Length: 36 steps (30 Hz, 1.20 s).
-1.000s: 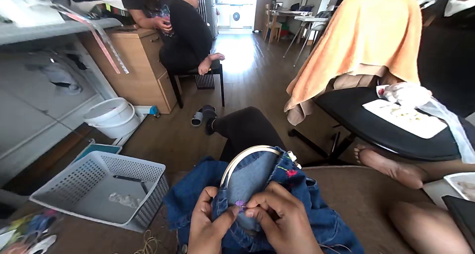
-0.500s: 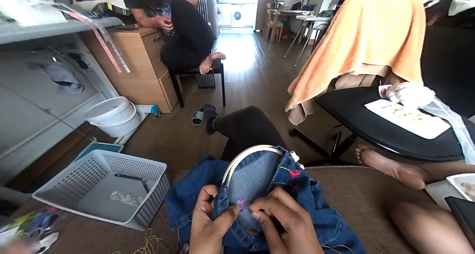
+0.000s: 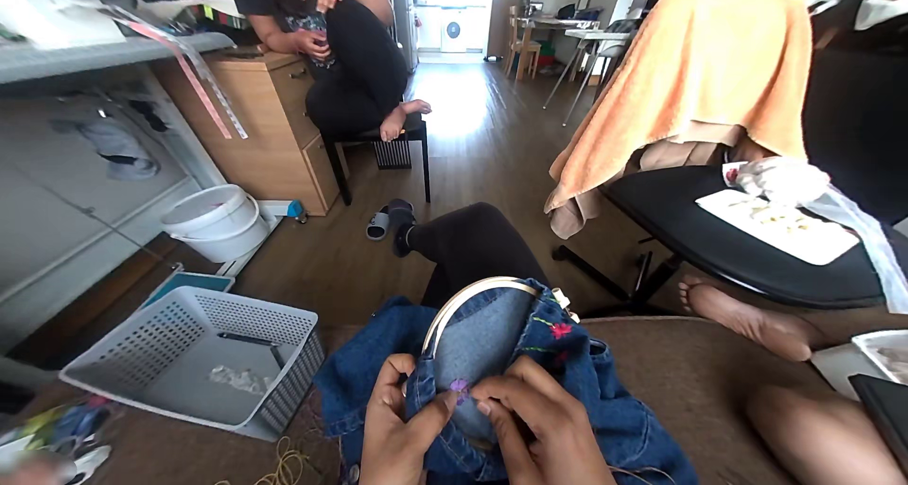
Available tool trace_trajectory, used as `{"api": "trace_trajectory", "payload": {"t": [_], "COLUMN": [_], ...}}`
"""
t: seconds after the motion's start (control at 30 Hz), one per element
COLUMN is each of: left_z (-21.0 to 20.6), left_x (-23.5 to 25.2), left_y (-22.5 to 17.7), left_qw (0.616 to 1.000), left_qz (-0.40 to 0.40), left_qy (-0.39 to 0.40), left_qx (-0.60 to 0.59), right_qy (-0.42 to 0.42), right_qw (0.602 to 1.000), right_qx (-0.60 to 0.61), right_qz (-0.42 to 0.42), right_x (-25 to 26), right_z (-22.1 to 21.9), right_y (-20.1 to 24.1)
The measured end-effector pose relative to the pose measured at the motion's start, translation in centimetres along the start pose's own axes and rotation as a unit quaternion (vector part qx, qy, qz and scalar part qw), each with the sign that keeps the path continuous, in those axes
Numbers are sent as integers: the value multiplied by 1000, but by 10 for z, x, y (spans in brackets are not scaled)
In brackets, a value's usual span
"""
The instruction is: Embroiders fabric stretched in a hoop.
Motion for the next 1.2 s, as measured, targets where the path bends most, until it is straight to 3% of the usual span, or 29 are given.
{"api": "trace_trajectory", "payload": {"t": [1.07,1.2], "left_z": [6,3], "left_x": [3,2], "left_y": [-2,0], "left_qw": [999,999], "left_qz": [11,-12], "left_qy": [40,28], "left_qx": [22,18], "right_qy": [-14,14], "right_qw": [997,998], "right_qx": [73,53], "right_qz": [-25,-24], "right_x": [4,3], "right_z": [-3,6], "right_y": [-13,-7]}}
Point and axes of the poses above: each hand's wrist, its own x-axis towards the middle knuckle, its own z-axis out of the back of the hand, y = z × x, the point moved 1 cm from there along x, towards the middle knuckle, and after that the axes turned 15 degrees about z, right-handed, at the moved point
